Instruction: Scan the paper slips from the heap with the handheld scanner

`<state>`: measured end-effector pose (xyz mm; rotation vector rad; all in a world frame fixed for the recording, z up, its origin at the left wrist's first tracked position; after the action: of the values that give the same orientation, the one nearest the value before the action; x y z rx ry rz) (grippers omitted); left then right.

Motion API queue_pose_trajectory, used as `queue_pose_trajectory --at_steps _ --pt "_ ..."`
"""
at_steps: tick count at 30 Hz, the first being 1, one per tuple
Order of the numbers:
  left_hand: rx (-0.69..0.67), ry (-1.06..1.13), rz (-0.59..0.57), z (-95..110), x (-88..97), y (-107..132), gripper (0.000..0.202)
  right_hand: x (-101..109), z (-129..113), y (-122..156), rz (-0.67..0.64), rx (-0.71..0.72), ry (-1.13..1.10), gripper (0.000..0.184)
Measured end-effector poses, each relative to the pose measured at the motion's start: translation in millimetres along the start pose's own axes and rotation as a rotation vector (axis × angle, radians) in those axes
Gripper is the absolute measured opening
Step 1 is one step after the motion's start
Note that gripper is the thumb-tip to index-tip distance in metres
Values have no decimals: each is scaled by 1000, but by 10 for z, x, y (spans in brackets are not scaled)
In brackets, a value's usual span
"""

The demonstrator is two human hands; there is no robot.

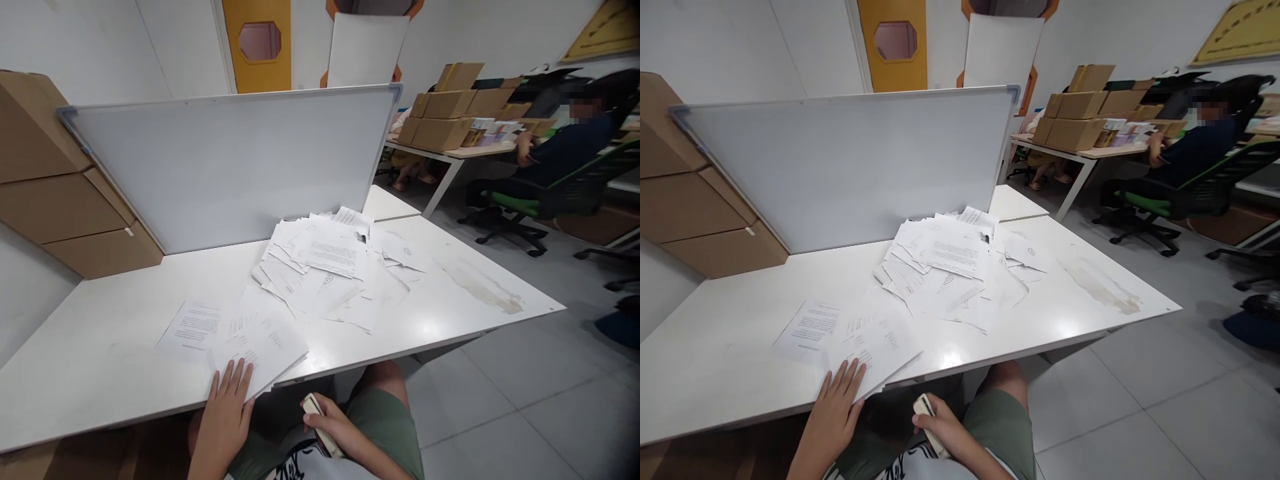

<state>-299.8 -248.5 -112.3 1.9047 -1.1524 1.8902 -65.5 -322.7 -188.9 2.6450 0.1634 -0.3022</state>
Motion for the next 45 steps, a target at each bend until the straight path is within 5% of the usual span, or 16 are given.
queue_pose_trajectory --at_steps 8,10,14,16,25,39,45 --pt "-31 -5 38 -78 56 188 81 63 -10 18 24 -19 -56 49" --pt "-24 4 53 -113 64 208 79 31 -151 61 -92 -41 -120 50" --pt "-32 5 96 -110 29 192 76 -168 -532 27 -534 -149 -213 51" --pt "-52 16 107 -64 -14 182 75 -300 -665 -62 -610 -153 -238 54" --pt "82 109 123 247 -56 226 69 -555 -638 -81 -382 -152 -247 52" --pt "-77 157 99 429 -140 175 52 -327 -583 149 -271 -15 -271 53" --pt "-28 224 115 445 -191 192 66 -282 -517 137 -244 -45 -275 51"
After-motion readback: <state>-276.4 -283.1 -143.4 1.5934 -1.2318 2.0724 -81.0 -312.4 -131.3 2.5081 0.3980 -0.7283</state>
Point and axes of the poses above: each hand's wrist, its own y-axis away from the middle knuckle, its own x-axis out of the back of the hand, z = x × y, the point moved 1 cm from there along -y, towards the middle knuckle, and after that the axes turned 4 degrees about y, right-handed, at the moved point
